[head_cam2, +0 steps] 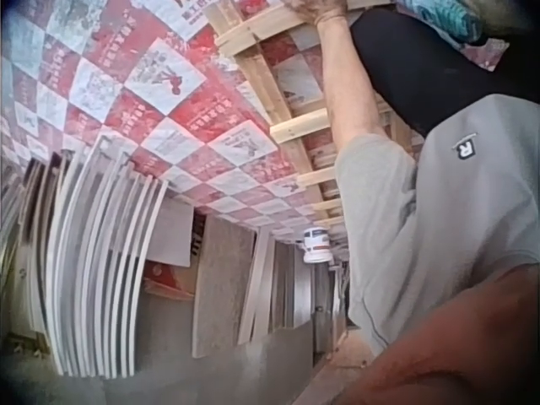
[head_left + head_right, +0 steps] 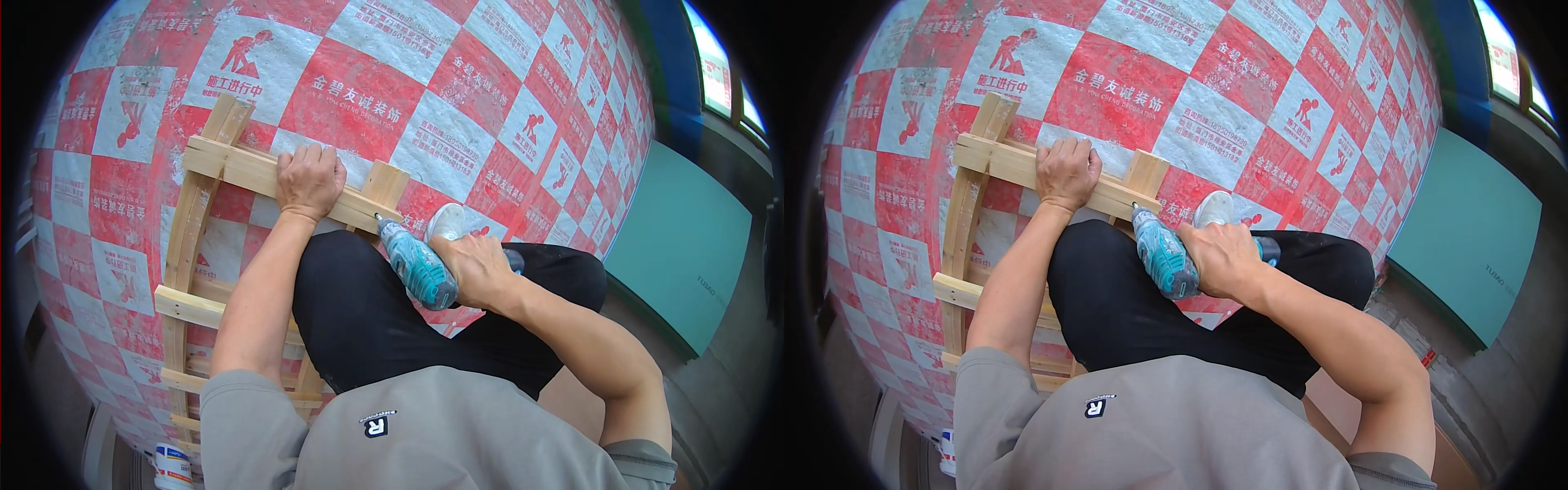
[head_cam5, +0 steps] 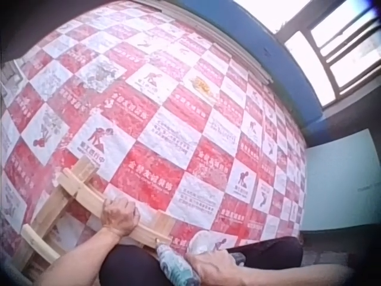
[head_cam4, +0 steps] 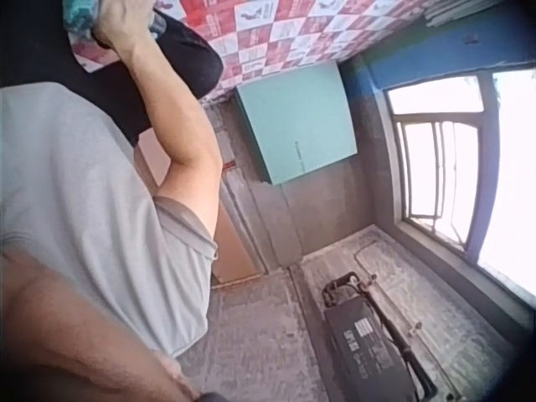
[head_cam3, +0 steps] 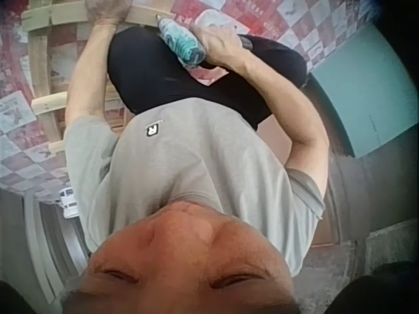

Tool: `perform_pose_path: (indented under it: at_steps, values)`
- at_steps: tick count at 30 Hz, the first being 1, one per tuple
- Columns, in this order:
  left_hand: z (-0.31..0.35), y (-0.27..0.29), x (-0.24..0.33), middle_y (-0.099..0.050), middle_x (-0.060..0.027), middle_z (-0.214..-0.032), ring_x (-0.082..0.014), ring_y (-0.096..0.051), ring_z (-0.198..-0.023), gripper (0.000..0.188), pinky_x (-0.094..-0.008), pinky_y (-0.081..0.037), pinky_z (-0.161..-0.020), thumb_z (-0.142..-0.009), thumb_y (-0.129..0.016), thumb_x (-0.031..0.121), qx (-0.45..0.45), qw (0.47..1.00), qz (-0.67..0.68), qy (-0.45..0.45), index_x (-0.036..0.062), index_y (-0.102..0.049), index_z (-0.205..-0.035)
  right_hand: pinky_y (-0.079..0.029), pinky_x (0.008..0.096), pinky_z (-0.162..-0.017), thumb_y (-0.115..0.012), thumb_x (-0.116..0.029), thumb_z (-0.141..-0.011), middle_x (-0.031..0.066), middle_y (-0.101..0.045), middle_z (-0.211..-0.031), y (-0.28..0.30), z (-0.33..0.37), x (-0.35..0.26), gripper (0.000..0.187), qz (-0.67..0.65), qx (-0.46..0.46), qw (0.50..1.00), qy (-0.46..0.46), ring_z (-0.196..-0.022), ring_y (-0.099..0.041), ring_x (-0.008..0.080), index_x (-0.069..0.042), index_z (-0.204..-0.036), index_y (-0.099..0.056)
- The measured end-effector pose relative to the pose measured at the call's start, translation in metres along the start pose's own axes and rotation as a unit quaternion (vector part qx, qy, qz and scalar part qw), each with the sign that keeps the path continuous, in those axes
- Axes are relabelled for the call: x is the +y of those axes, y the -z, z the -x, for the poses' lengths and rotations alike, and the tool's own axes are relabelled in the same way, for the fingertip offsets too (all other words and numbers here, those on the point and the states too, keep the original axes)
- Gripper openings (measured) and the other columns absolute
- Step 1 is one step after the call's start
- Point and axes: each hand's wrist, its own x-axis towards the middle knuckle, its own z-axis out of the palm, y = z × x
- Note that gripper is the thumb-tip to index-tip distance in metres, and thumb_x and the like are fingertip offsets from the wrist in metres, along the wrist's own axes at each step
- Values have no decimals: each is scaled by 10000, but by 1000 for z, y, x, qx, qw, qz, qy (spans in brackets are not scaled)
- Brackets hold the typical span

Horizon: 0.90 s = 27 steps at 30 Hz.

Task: Assemble a wooden frame using a power drill and screws.

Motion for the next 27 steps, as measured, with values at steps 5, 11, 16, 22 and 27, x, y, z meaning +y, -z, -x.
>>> perform_pose_path:
  at_steps: [5,11,16,22,27]
  values:
    - [-1,-1,0,-594,-48,-791,-239,-591,-792,82,-412,-397,-721,-820,-661,204,4,1000,-5,-1,128,-638,-801,-524,506,-649,-700,-209,-759,215,-698,-823,3,0,-2,267,-50,39,998,-7,-768,-690,415,-59,-973,-645]
    - [-3,-1,1,-599,-46,-797,-236,-595,-809,83,-412,-408,-730,-806,-663,206,14,1000,-16,-5,131,-628,-798,-518,499,-653,-708,-239,-751,202,-697,-814,19,-7,-2,252,-4,23,1000,16,-782,-689,404,-70,-932,-661]
    - [2,0,3,-593,-54,-804,-245,-588,-811,69,-415,-398,-734,-811,-653,189,17,1000,-17,-2,121,-642,-805,-515,498,-680,-705,-235,-751,193,-701,-857,18,-11,3,256,0,29,999,34,-838,-686,400,-79,-951,-669]
    - [5,-5,0,-607,-48,-836,-243,-596,-844,96,-407,-417,-759,-819,-630,187,49,998,-19,-20,125,-592,-881,-538,490,-730,-687,-224,-774,213,-701,-864,11,10,12,249,-53,39,997,46,-852,-687,399,-56,-958,-672]
    - [6,-4,-6,-612,-70,-854,-276,-603,-853,45,-413,-434,-769,-878,-561,133,58,997,14,-43,109,-562,-916,-533,483,-738,-734,-203,-746,205,-698,-886,43,72,44,321,-91,123,987,50,-857,-674,413,-78,-1030,-653]
